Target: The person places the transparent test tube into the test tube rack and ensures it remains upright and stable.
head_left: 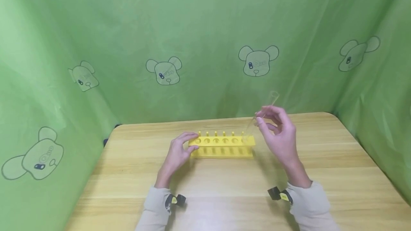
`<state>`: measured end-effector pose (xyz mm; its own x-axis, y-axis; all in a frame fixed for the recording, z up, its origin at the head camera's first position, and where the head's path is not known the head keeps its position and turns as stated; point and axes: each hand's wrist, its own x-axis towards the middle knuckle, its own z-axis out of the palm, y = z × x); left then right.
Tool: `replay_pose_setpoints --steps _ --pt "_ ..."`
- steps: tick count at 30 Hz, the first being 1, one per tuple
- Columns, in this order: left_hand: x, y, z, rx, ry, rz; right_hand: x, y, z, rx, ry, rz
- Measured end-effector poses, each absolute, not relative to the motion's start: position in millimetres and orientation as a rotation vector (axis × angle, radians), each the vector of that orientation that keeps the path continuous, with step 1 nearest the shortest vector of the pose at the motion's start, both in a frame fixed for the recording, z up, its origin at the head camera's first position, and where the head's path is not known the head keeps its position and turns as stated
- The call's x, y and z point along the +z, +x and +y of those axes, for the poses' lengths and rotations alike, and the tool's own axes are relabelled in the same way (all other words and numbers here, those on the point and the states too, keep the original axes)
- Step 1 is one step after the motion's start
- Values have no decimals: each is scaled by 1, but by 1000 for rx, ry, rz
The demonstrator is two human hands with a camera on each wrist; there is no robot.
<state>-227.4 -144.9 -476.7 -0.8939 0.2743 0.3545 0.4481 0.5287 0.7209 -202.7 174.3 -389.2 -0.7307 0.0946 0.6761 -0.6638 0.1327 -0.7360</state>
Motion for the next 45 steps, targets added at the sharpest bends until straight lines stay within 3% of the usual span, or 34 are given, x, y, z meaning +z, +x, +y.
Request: replay_pose_setpoints --steps 45 --pt "-482 -230 -145 -1319 -590 -2565 -401 -203 151 1671 595 -1878"
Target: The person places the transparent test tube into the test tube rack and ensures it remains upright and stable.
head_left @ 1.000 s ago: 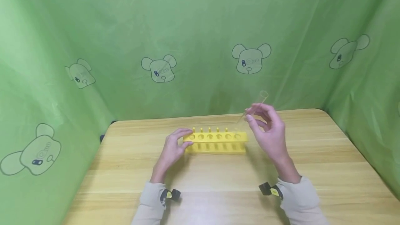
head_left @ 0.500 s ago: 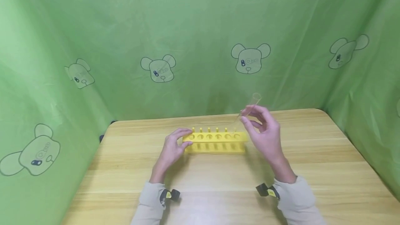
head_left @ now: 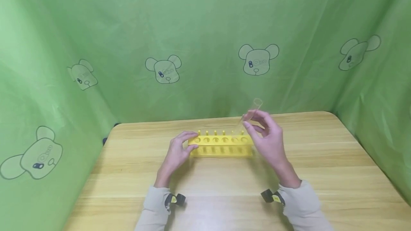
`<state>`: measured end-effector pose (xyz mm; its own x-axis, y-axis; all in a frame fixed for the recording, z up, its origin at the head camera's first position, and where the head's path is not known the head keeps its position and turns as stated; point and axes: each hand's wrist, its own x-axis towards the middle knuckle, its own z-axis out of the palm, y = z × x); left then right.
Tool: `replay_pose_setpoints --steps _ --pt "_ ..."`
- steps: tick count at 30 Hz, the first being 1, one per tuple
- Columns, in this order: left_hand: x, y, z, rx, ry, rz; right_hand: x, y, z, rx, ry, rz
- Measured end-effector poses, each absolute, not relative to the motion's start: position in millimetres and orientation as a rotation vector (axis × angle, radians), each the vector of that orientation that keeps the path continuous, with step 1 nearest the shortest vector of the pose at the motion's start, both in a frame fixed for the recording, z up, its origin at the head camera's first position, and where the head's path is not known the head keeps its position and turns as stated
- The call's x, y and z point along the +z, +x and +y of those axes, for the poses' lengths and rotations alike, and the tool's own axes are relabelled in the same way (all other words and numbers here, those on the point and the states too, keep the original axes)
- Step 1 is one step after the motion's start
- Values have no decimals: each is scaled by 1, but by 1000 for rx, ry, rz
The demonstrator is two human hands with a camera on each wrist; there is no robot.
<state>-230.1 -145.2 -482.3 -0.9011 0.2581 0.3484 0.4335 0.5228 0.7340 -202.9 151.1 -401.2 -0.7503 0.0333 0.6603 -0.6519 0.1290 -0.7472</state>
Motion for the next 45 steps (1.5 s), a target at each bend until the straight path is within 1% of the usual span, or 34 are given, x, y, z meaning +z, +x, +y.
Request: replay_pose_setpoints --steps 7,36,45 --pt "-481 -229 -144 -1309 -588 -2572 -401 -200 148 1679 583 -1883" --pt "-478 -228 -143 -1312 -571 -2567 -410 -205 135 1701 623 -1870" --pt "-479 -228 -143 -1316 -569 -2570 -415 -207 130 1686 600 -1904"
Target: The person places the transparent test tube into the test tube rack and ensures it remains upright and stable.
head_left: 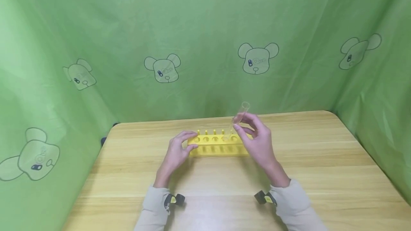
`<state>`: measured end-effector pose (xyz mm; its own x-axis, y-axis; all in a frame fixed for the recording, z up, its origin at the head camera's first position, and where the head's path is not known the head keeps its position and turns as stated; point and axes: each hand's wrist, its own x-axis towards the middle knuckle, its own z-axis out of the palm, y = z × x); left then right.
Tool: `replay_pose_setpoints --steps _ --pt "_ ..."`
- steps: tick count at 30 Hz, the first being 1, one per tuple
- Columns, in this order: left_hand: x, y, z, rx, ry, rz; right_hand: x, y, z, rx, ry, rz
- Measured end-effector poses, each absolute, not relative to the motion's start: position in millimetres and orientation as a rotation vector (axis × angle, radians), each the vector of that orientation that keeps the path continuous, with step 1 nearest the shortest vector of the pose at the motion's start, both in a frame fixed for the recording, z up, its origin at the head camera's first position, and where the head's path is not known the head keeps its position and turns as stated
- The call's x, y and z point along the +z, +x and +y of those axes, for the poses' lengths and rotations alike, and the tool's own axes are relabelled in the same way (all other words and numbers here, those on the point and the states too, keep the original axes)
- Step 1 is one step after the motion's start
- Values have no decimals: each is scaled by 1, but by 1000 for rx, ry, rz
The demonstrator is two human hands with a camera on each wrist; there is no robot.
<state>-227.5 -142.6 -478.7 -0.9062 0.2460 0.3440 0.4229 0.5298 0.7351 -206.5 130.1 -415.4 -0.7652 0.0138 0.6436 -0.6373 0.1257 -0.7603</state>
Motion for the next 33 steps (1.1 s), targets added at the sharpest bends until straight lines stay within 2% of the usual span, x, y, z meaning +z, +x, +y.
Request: replay_pose_setpoints --steps 33 --pt "-481 -225 -142 -1302 -574 -2561 -418 -214 122 1681 651 -1845"
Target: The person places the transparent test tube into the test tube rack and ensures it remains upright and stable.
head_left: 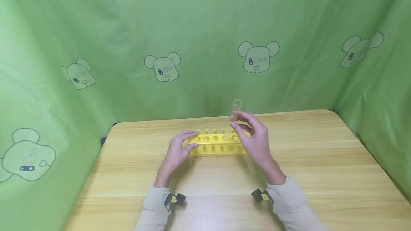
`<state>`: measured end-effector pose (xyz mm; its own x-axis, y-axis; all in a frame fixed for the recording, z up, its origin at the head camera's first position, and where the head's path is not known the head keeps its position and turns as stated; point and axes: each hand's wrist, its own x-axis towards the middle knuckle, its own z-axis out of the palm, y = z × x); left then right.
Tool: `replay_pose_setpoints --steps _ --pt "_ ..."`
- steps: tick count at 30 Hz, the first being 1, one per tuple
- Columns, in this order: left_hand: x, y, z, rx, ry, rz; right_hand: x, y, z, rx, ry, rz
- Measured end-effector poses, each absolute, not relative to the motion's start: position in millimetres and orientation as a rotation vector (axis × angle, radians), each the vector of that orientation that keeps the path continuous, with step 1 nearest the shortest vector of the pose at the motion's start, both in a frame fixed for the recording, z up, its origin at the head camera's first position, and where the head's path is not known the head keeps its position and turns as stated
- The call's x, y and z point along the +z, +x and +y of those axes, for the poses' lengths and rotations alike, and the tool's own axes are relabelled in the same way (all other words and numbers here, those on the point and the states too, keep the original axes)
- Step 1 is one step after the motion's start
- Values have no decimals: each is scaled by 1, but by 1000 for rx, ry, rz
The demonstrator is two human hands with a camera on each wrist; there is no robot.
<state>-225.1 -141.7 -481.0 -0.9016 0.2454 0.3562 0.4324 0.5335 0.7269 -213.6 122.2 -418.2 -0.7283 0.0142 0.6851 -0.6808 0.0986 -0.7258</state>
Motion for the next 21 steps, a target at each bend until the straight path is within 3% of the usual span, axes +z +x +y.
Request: replay_pose_setpoints --steps 21 --pt "-479 -229 -149 -1320 -604 -2559 -421 -219 108 1660 620 -1849"
